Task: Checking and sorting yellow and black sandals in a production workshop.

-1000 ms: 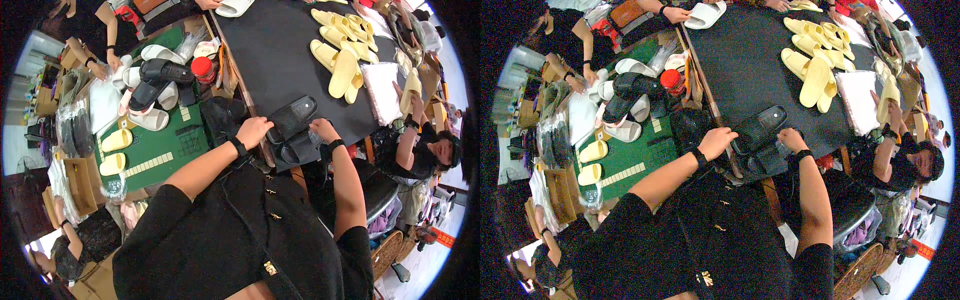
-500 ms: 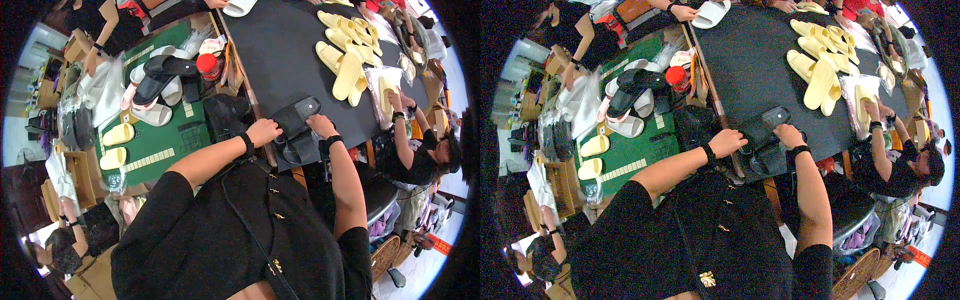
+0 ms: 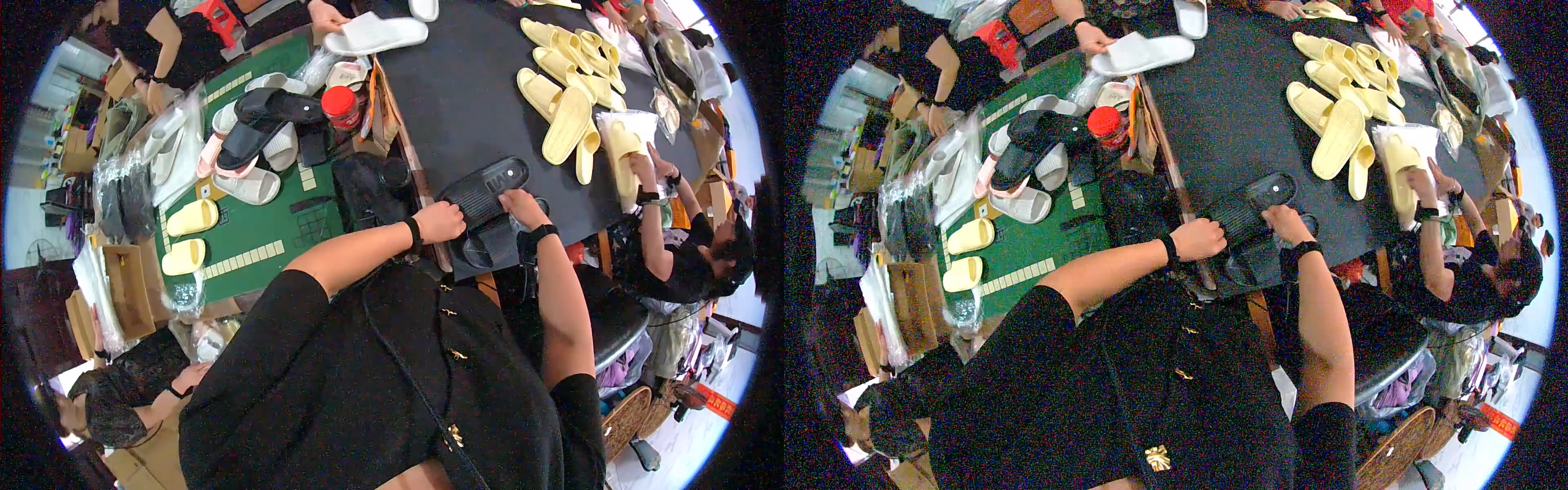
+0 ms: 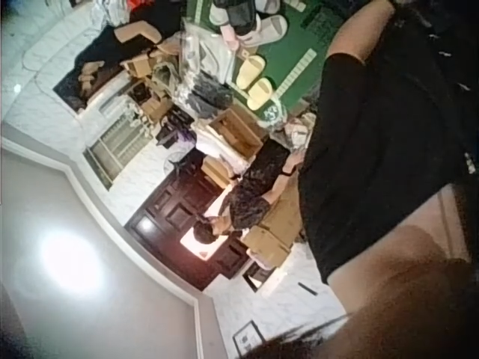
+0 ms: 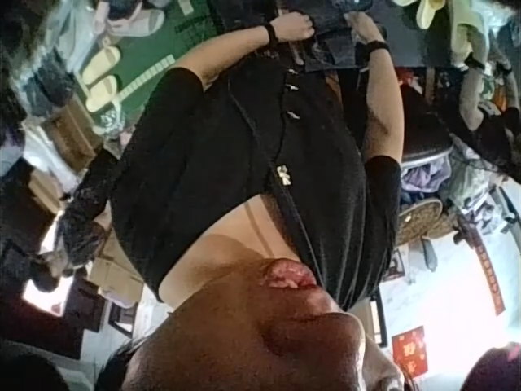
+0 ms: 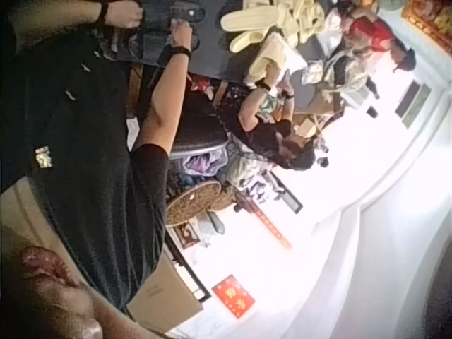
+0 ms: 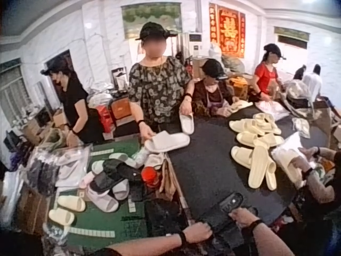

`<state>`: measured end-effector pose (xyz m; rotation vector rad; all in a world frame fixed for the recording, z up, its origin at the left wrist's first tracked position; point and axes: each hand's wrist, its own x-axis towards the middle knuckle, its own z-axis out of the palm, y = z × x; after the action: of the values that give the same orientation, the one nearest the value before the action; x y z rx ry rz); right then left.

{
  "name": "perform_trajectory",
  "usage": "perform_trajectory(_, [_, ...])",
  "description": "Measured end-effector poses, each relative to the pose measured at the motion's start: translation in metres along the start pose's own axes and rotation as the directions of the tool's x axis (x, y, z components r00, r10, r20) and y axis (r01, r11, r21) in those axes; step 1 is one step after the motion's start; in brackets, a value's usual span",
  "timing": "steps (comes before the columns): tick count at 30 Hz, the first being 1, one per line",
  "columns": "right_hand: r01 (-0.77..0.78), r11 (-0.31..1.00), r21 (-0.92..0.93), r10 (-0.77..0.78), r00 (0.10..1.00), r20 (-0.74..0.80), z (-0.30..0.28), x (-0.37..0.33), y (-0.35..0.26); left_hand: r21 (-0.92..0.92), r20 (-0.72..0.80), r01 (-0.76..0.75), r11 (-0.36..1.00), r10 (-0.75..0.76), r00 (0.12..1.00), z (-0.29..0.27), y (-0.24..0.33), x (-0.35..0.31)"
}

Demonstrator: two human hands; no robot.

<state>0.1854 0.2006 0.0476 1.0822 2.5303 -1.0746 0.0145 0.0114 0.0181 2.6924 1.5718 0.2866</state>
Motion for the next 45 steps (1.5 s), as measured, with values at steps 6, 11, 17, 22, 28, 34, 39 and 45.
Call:
perform_trajectory(6, [-0.115,0.980,0.165,0.105,0.992,0.066,-0.007,-0.013,-0.007,0.005,-0.074,0.007,1.000,-0.006,0.997,-0.008,0.001,-0.002])
perform_trajectory(11, [-0.111,0.902,0.417,0.077,0.992,0.098,-0.005,-0.028,0.012,-0.355,-0.169,0.066,0.932,-0.134,0.976,-0.024,0.007,-0.003])
perform_trajectory(17, [-0.140,0.736,0.663,0.098,0.990,0.099,0.003,-0.042,0.027,-0.796,0.154,0.277,0.538,-0.263,0.952,-0.016,0.010,-0.002])
perform_trajectory(22, [-0.158,0.744,0.649,0.177,0.984,0.036,0.016,-0.045,0.036,-0.785,0.148,0.232,0.574,-0.189,0.971,-0.002,0.019,0.003])
perform_trajectory(28, [-0.171,0.730,0.662,0.189,0.981,0.045,0.023,-0.049,0.038,-0.683,0.142,0.149,0.715,-0.069,0.987,0.006,0.031,0.016])
perform_trajectory(34, [-0.091,0.805,0.586,0.136,0.990,-0.033,0.030,-0.051,0.038,-0.554,0.166,0.200,0.808,-0.128,0.978,0.009,0.042,0.023])
perform_trajectory(39, [-0.014,0.749,0.662,0.091,0.992,-0.082,0.044,-0.044,0.062,-0.510,0.211,0.270,0.817,-0.186,0.960,0.001,0.039,0.022])
perform_trajectory(45, [-0.023,0.783,0.622,0.125,0.985,-0.121,0.041,-0.045,0.056,-0.467,0.224,0.284,0.837,-0.198,0.954,0.009,0.044,0.023])
